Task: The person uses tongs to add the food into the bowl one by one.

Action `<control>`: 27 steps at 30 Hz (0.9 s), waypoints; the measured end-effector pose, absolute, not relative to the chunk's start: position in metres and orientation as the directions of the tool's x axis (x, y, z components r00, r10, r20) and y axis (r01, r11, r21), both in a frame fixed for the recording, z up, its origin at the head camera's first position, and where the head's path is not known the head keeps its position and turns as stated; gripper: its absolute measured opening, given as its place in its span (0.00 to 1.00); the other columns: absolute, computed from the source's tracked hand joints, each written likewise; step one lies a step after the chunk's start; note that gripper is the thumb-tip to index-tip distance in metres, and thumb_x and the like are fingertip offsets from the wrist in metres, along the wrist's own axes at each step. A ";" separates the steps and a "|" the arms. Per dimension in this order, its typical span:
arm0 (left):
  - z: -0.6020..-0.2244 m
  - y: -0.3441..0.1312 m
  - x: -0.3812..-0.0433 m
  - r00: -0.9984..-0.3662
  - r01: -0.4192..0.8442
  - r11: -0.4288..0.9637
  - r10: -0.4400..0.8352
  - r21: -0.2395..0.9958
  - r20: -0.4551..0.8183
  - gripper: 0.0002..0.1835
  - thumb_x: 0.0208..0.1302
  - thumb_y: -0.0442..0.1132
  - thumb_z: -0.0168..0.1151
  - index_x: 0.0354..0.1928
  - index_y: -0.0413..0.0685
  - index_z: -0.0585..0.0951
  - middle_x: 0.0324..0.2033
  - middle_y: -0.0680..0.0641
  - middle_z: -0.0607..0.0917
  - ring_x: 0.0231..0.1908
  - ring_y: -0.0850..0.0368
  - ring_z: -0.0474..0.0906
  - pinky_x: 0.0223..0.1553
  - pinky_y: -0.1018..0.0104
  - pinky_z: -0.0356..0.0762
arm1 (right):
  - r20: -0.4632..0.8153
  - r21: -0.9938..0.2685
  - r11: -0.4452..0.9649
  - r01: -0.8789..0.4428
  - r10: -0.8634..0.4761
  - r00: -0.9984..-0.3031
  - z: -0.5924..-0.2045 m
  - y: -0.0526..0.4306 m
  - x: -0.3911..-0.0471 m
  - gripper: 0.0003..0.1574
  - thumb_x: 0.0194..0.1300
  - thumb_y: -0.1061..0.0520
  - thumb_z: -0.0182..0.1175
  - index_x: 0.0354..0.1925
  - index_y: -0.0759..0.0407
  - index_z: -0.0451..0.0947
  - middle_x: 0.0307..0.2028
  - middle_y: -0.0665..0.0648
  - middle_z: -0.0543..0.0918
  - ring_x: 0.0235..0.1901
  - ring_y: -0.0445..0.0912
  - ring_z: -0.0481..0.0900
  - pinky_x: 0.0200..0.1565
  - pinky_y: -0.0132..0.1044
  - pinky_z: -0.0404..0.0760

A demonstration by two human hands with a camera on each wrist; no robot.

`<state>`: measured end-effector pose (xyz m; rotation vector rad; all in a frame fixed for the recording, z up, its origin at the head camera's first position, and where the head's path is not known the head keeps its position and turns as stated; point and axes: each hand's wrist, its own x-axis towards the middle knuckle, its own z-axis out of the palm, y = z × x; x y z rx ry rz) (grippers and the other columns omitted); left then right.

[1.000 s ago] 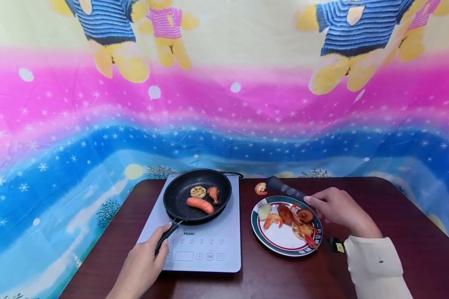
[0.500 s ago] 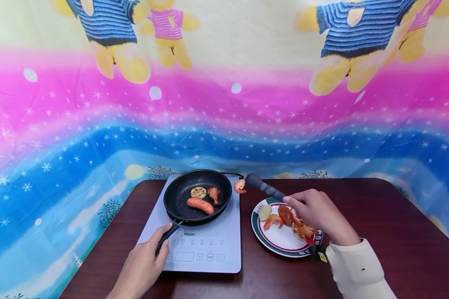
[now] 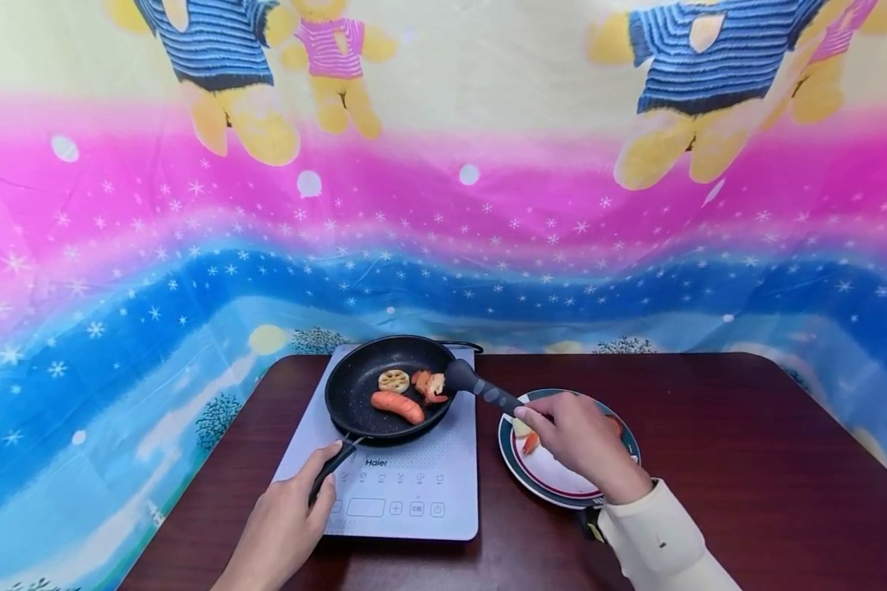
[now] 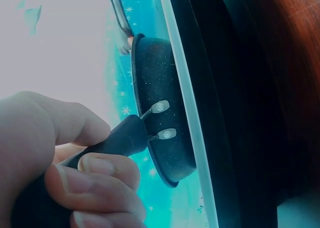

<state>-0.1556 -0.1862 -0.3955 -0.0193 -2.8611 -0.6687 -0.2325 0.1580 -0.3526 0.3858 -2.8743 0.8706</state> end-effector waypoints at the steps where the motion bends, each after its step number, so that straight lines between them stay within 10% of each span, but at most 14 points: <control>1: -0.395 -0.186 -0.156 -0.980 0.058 0.897 -0.033 0.438 0.198 0.22 0.70 0.41 0.55 0.65 0.63 0.73 0.11 0.55 0.67 0.13 0.59 0.58 0.20 0.64 0.60 | 0.184 -0.516 0.812 -0.273 -0.206 -0.961 -0.354 0.156 -0.232 0.13 0.68 0.48 0.60 0.26 0.45 0.84 0.11 0.48 0.64 0.14 0.44 0.62 0.21 0.37 0.60; 27: -0.395 -0.185 -0.154 -0.980 0.059 0.893 -0.033 0.446 0.197 0.22 0.70 0.41 0.55 0.64 0.63 0.73 0.11 0.57 0.68 0.12 0.60 0.58 0.19 0.65 0.60 | 0.145 -0.471 0.855 -0.217 -0.168 -0.975 -0.357 0.138 -0.227 0.14 0.65 0.47 0.62 0.43 0.52 0.86 0.15 0.51 0.69 0.18 0.46 0.64 0.24 0.38 0.63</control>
